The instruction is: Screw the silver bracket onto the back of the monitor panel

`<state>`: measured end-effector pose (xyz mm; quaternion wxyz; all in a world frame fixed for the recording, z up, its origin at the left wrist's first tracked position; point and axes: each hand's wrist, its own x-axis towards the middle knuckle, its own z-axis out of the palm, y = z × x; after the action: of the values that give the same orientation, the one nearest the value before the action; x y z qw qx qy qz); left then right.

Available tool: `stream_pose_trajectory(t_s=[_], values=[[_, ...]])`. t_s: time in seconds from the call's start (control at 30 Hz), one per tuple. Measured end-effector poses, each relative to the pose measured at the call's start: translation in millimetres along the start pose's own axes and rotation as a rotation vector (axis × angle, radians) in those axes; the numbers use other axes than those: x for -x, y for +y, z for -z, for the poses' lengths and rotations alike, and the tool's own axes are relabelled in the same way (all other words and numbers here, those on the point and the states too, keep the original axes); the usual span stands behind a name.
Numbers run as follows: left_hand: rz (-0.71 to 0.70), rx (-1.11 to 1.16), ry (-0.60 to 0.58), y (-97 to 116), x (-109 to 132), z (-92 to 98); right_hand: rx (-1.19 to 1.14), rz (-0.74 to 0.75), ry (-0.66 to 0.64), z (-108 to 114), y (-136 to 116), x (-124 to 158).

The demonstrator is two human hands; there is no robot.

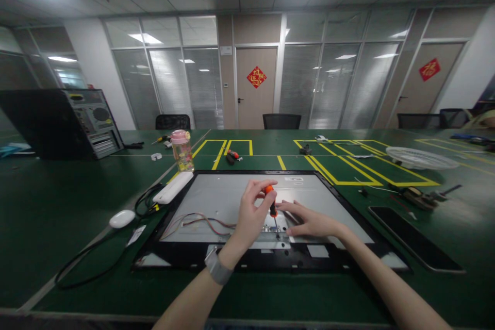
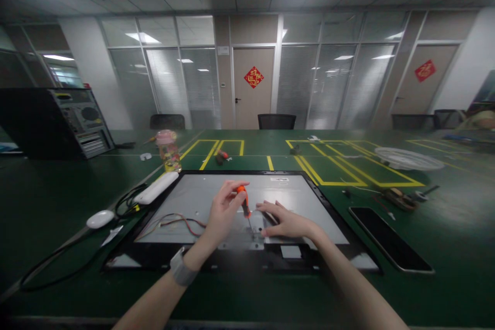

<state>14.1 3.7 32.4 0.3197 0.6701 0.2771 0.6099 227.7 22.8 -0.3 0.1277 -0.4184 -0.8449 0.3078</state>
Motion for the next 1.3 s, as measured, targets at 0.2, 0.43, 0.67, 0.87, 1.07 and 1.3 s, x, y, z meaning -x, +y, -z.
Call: stream_pose_trajectory(t_s=[0.2, 0.43, 0.67, 0.87, 1.07, 1.3], values=[[0.02, 0.058, -0.017, 3.2, 0.6, -0.4, -0.005, -0.005, -0.001, -0.1, 1.1, -0.1], [-0.007, 0.048, -0.023, 0.9, -0.8, 0.8, 0.0, -0.038, -0.008, 0.2, -1.1, 0.1], [0.06, 0.124, -0.074, 6.7, 2.4, -1.8, -0.001, -0.013, -0.003, -0.1, -1.2, -0.3], [0.004, 0.077, -0.014, 2.0, 3.9, -2.2, -0.002, -0.009, -0.011, -1.3, 1.1, -1.7], [0.022, 0.088, 0.003, 4.8, 1.9, -0.9, -0.017, -0.013, -0.016, -0.2, -1.0, -0.5], [0.024, 0.12, -0.002, 5.9, 3.8, -0.2, -0.017, -0.029, -0.009, -0.4, -2.0, 0.0]])
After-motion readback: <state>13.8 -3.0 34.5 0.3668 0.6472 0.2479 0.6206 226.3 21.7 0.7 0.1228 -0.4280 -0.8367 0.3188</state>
